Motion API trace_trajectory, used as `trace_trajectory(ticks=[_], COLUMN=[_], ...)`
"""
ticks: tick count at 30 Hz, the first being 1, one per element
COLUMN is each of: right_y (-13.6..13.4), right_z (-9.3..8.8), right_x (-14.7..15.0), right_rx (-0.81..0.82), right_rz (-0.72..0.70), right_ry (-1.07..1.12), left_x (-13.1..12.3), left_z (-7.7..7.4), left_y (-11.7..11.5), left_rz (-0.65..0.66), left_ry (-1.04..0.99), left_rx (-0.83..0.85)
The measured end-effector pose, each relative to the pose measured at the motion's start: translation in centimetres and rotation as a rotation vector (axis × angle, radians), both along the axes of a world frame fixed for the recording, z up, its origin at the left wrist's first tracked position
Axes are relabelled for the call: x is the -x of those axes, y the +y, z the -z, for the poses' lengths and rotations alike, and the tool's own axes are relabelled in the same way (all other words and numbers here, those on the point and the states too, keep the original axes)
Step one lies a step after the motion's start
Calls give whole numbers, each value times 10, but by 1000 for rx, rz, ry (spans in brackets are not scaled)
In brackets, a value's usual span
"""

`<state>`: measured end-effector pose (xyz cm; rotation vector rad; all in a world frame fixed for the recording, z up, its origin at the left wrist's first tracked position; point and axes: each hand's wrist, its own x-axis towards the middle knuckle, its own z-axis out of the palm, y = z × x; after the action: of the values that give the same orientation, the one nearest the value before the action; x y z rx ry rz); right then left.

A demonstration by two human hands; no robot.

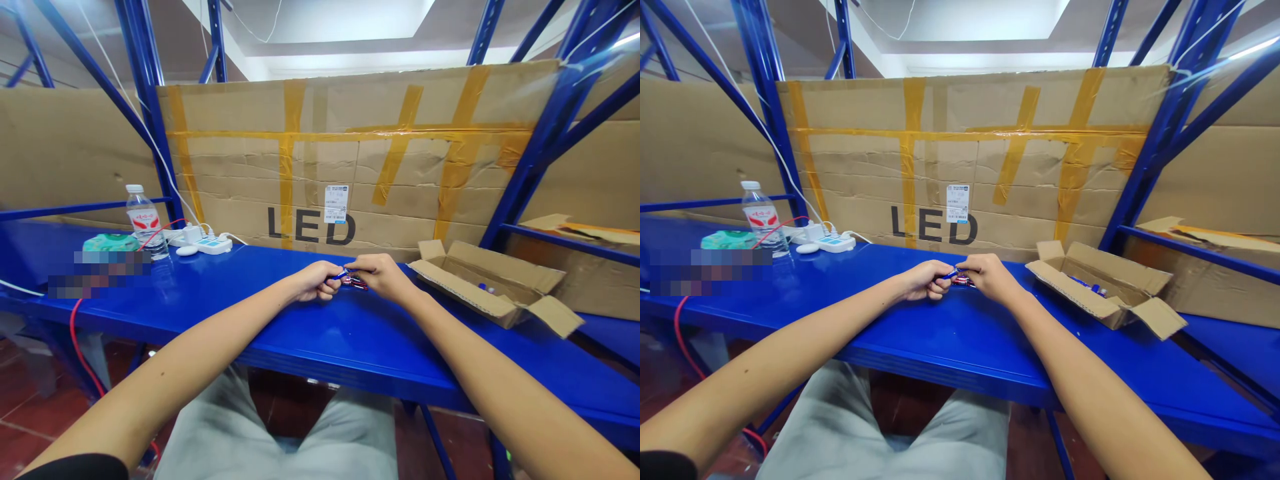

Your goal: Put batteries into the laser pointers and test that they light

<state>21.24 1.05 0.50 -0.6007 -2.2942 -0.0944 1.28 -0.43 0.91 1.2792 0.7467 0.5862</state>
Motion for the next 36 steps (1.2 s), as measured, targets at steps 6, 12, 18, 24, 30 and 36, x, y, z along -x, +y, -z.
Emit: trace_trajectory(ticks=[6, 12, 18, 24, 30, 36], right_y=[-3, -6, -4, -10, -12, -7], right_z=[1, 2, 2, -1, 1, -1], right_x=[1, 1, -3, -3, -1, -2], right_rx=[88, 117, 164, 165, 126, -136], right_rz=[22, 89, 76, 52, 92, 215], right_ry=[-80, -169, -174, -142, -160, -274], left_x=[-3, -3, 1, 4, 5, 1], left_z=[9, 17, 17, 18, 14, 4], left_y=[1, 3, 0, 2, 1, 0], left_rz=[-77, -214, -246, -251, -277, -326], left_ry=[45, 262, 374, 470, 409, 387], left_rx=[-209, -814, -1207, -1515, -1478, -1158])
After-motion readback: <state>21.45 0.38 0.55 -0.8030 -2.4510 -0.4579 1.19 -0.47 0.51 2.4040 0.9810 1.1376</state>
